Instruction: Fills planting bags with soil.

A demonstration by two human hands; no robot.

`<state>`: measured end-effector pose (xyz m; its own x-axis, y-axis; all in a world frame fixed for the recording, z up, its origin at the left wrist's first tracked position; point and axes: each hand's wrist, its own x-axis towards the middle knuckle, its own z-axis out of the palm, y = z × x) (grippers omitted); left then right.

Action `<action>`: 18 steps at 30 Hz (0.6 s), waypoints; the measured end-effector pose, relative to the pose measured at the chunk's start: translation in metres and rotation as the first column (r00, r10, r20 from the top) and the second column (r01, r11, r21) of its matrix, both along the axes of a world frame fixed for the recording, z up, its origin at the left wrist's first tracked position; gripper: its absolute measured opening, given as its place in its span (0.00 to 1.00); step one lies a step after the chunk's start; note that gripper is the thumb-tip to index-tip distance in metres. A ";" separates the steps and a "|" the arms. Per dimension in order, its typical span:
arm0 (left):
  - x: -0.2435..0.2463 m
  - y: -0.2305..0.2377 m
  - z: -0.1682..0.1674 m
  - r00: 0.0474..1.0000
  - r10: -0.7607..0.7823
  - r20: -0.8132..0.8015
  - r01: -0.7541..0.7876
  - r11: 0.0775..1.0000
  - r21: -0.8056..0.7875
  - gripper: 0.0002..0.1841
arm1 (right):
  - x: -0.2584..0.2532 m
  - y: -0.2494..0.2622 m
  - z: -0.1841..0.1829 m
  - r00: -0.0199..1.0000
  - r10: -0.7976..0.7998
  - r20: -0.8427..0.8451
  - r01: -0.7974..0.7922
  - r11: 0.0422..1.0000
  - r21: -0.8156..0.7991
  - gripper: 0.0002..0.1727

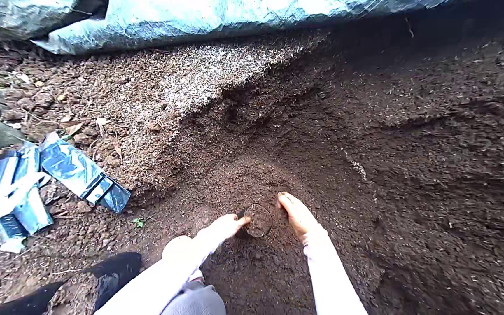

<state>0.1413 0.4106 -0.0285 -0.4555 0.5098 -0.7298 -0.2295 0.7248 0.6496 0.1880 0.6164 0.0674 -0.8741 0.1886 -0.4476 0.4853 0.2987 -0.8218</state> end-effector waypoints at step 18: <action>0.005 0.031 0.018 0.990 -0.127 -0.066 0.104 0.954 -0.282 0.35 | 0.028 -0.020 -0.005 0.867 0.292 0.404 -0.485 0.681 0.549 0.23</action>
<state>0.1464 0.4419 -0.0104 -0.4704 0.3457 -0.8119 -0.0876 0.8972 0.4328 0.2160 0.5966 0.0620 -0.7981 0.1735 -0.5770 0.3701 0.8969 -0.2421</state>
